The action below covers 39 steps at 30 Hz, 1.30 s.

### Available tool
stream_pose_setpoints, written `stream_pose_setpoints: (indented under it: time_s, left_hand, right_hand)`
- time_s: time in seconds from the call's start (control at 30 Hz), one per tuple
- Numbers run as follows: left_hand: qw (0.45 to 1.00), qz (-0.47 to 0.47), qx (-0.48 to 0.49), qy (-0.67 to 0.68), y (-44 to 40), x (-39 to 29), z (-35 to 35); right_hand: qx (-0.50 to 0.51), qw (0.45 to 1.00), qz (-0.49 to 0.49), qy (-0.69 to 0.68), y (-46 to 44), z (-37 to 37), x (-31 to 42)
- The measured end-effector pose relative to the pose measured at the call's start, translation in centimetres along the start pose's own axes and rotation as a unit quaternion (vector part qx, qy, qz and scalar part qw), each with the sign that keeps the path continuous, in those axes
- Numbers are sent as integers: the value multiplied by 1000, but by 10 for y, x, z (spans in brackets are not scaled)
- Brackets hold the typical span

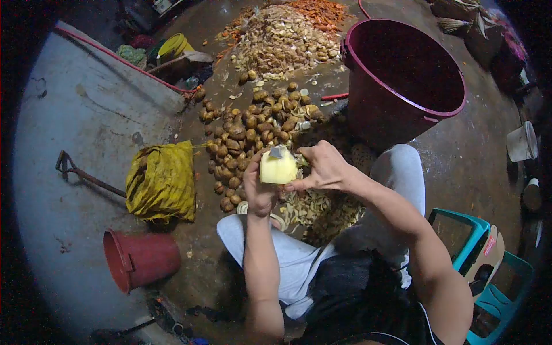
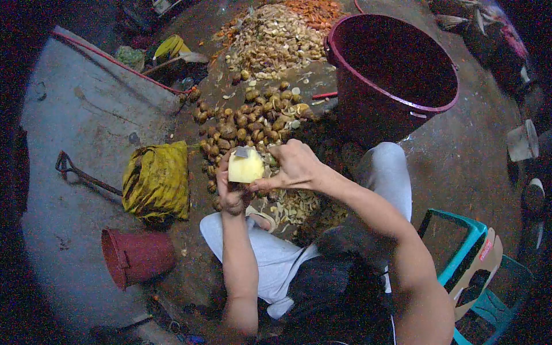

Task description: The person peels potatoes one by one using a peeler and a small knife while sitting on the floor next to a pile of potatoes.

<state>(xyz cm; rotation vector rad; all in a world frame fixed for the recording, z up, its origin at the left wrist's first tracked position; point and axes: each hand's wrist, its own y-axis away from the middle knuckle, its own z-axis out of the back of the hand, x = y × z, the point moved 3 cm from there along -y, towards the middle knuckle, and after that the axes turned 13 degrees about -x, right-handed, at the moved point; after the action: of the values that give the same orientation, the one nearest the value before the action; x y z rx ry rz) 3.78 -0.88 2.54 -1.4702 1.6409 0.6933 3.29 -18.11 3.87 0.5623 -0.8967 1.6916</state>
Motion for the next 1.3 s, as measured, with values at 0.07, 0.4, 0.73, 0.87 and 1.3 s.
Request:
stream_pose_setpoints:
  time_s: [0.07, 0.4, 0.73, 0.87, 1.3]
  left_hand:
    - [997, -36, -52, -51, -1, 5, 4]
    - [998, -42, -29, 20, -1, -4, 2]
    - [997, 19, -20, 70, 2, -2, -7]
    - [998, 22, -25, 54, 2, 3, -2]
    - [996, 12, -31, 85, 0, 10, -11]
  right_hand:
    - [-39, 993, 53, 99, 0, 3, 4]
    - [-37, 998, -26, 38, -2, 10, 9]
    - [-5, 999, -21, -31, -4, 11, 13]
    - [9, 999, -21, -28, -3, 9, 8]
    - [-29, 999, 24, -13, 4, 0, 4]
